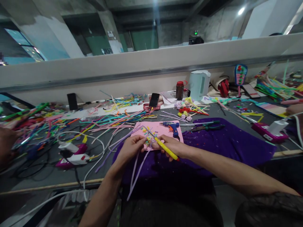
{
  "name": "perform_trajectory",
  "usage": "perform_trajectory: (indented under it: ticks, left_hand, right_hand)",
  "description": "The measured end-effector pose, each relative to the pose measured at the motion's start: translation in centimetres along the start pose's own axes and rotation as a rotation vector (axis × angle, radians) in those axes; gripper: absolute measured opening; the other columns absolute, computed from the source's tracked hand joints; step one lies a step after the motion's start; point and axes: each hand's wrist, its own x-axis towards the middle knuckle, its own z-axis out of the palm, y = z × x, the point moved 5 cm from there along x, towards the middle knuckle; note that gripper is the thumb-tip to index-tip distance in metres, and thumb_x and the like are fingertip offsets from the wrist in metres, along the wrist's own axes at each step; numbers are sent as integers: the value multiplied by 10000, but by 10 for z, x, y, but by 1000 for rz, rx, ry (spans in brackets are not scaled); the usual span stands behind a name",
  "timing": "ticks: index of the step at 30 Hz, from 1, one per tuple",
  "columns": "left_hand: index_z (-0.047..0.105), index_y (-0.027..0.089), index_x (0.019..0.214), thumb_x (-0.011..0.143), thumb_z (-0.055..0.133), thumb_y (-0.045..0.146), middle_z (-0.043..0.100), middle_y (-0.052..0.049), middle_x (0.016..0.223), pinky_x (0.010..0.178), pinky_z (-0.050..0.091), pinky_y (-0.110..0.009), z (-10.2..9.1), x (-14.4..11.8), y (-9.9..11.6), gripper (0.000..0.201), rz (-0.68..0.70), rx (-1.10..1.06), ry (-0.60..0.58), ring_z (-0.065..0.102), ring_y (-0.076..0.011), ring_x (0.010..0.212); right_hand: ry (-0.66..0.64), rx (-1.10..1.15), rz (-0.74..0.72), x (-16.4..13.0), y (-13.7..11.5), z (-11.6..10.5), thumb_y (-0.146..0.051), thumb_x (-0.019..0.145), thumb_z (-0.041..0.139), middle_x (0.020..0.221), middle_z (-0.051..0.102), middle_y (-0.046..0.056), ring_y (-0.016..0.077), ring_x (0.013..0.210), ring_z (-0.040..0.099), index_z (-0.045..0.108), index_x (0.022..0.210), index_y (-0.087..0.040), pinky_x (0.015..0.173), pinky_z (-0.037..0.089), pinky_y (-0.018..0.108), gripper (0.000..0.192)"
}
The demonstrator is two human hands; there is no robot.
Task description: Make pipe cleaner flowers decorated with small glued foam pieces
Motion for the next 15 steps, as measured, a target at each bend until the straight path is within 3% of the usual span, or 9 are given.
perform_trajectory:
  ticks: [7, 15]
  left_hand:
    - [619, 149, 751, 736, 464, 487, 579, 5, 519, 478, 344, -214, 4, -1, 1, 372, 38, 113, -14, 498, -115, 462]
    - [652, 185, 646, 744, 463, 450, 610, -15, 546, 516, 288, -230, -7, 0, 7, 340, 32, 645, 39, 525, -139, 551]
  right_hand:
    - [-13, 83, 48, 7, 1, 1, -536, 717, 540, 604, 452, -67, 23, 348, 363, 452, 937, -244, 291, 282, 118, 377]
    - [-68, 87, 201, 23, 12, -12, -414, 736, 532, 524, 438, -61, 20, 305, 313, 497, 850, -215, 284, 188, 123, 232]
